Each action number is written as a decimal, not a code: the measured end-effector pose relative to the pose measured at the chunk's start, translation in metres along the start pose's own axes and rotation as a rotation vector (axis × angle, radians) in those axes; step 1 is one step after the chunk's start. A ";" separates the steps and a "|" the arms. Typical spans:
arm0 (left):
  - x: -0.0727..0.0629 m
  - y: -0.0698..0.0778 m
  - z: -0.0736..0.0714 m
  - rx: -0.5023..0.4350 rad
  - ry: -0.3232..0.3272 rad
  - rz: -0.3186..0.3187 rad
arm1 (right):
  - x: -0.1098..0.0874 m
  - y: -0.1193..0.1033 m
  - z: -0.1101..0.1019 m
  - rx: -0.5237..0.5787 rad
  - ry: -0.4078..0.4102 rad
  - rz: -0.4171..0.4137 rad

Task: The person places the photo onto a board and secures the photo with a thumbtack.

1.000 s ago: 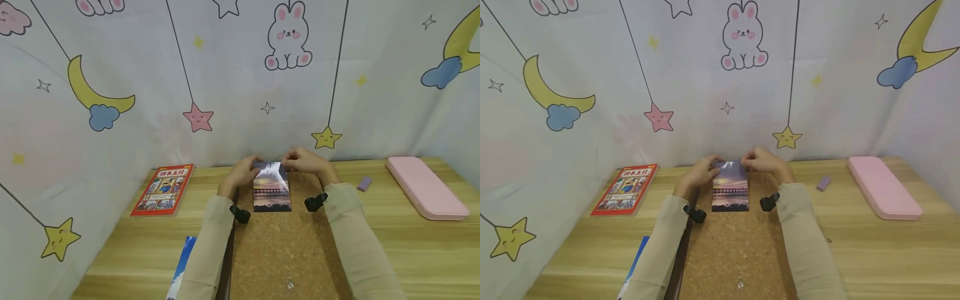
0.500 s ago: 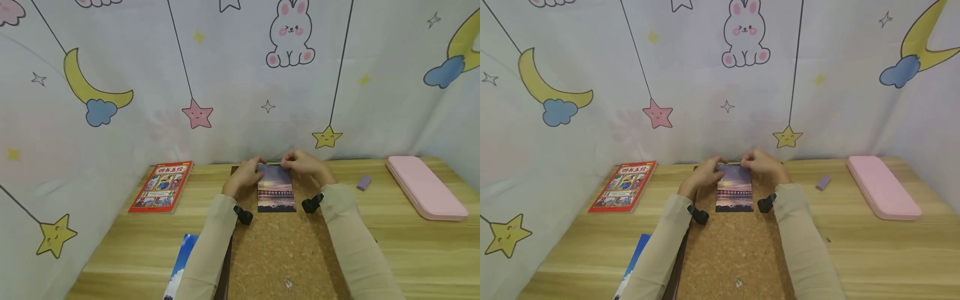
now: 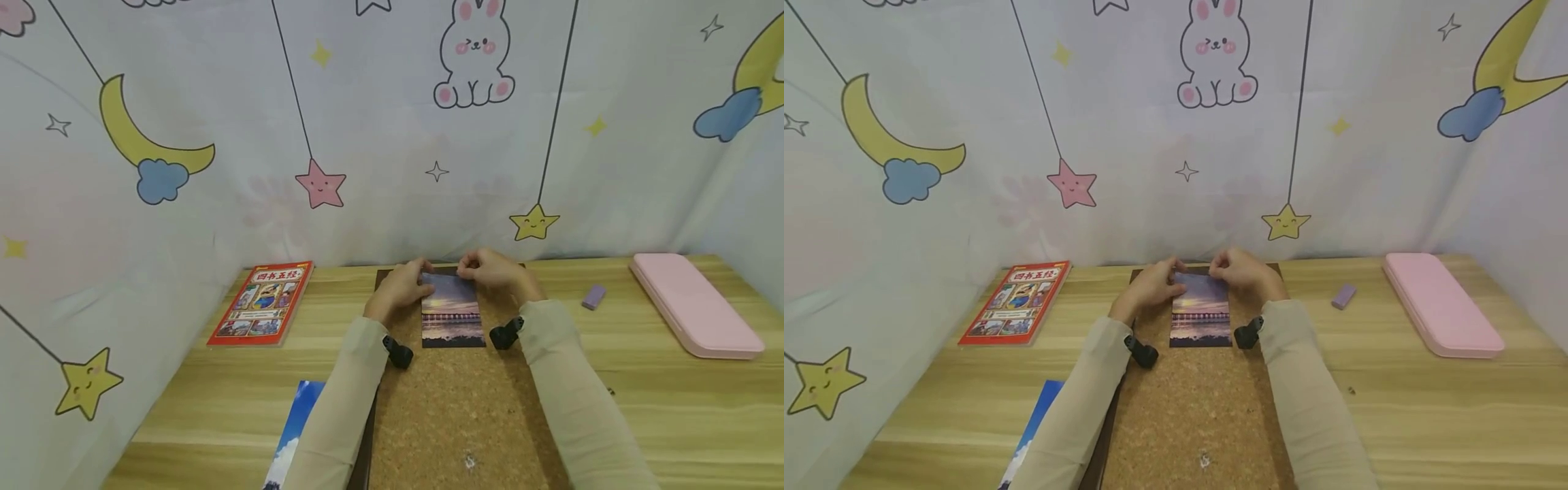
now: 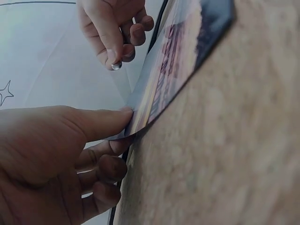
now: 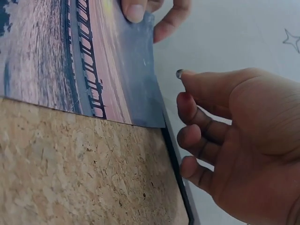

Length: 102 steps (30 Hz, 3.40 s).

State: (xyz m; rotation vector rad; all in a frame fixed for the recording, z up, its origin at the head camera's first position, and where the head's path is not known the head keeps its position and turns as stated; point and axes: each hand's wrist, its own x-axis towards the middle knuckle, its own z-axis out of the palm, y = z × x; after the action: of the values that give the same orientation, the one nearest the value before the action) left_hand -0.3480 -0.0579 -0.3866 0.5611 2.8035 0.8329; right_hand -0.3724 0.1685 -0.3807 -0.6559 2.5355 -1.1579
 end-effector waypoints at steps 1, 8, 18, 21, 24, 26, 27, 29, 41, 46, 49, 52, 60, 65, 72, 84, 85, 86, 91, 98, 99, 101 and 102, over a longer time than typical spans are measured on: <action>0.000 -0.001 0.000 0.008 -0.001 -0.004 | 0.000 0.000 0.001 -0.008 -0.004 0.003; -0.002 -0.002 0.001 0.030 -0.004 -0.011 | 0.000 -0.001 0.006 -0.019 -0.018 -0.006; -0.001 -0.002 0.004 0.038 -0.024 -0.015 | 0.006 -0.002 0.017 -0.113 -0.052 -0.043; -0.001 -0.002 0.006 0.043 -0.031 -0.034 | 0.007 -0.003 0.019 -0.154 -0.077 -0.034; 0.000 -0.001 0.006 0.045 -0.025 -0.039 | 0.008 -0.002 0.019 -0.183 -0.087 -0.033; 0.000 0.000 0.006 0.040 -0.021 -0.039 | 0.009 -0.001 0.019 -0.189 -0.079 -0.025; 0.000 0.001 0.006 0.038 -0.023 -0.041 | 0.009 -0.001 0.020 -0.188 -0.076 -0.020; 0.000 0.001 0.006 0.039 -0.035 -0.050 | 0.009 -0.001 0.020 -0.184 -0.077 -0.008; 0.003 0.003 0.002 0.041 -0.048 -0.067 | 0.011 -0.004 0.025 -0.177 0.031 0.107; 0.004 0.002 0.002 0.029 -0.053 -0.073 | 0.011 -0.006 0.027 -0.172 0.076 0.121; 0.004 0.001 0.002 0.018 -0.061 -0.072 | 0.012 -0.006 0.027 -0.178 0.105 0.137; 0.004 0.001 0.001 0.015 -0.070 -0.066 | 0.013 -0.005 0.028 -0.187 0.132 0.185; 0.005 0.000 -0.001 -0.005 -0.067 -0.069 | 0.014 -0.008 0.025 -0.198 0.156 0.299; 0.005 -0.002 0.001 -0.012 -0.076 -0.065 | 0.008 -0.010 0.025 -0.204 0.154 0.329; 0.005 -0.004 0.003 -0.014 -0.091 -0.061 | 0.007 -0.011 0.028 -0.205 0.138 0.354; 0.004 0.001 -0.003 -0.034 -0.099 -0.055 | 0.008 -0.015 0.028 -0.241 0.182 0.305; 0.004 0.001 -0.003 -0.032 -0.104 -0.051 | 0.007 -0.016 0.028 -0.243 0.180 0.302; 0.004 0.001 -0.004 -0.028 -0.105 -0.046 | 0.005 -0.017 0.027 -0.244 0.179 0.311; 0.001 0.004 -0.009 0.006 -0.119 -0.047 | 0.000 -0.023 0.022 -0.226 0.171 0.330; -0.006 0.000 -0.015 0.057 -0.152 -0.060 | -0.009 -0.026 0.018 -0.209 0.117 0.276; -0.007 -0.001 -0.016 0.053 -0.156 -0.057 | -0.010 -0.027 0.017 -0.205 0.112 0.259; -0.009 -0.002 -0.019 0.046 -0.166 -0.048 | -0.013 -0.029 0.016 -0.200 0.104 0.235; -0.011 -0.002 -0.020 0.043 -0.169 -0.044 | -0.014 -0.030 0.014 -0.200 0.098 0.224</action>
State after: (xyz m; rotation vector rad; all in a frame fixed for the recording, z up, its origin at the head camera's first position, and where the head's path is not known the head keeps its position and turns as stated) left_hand -0.3442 -0.0741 -0.3705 0.5461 2.6752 0.6846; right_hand -0.3457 0.1491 -0.3662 -0.3526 2.7465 -0.8890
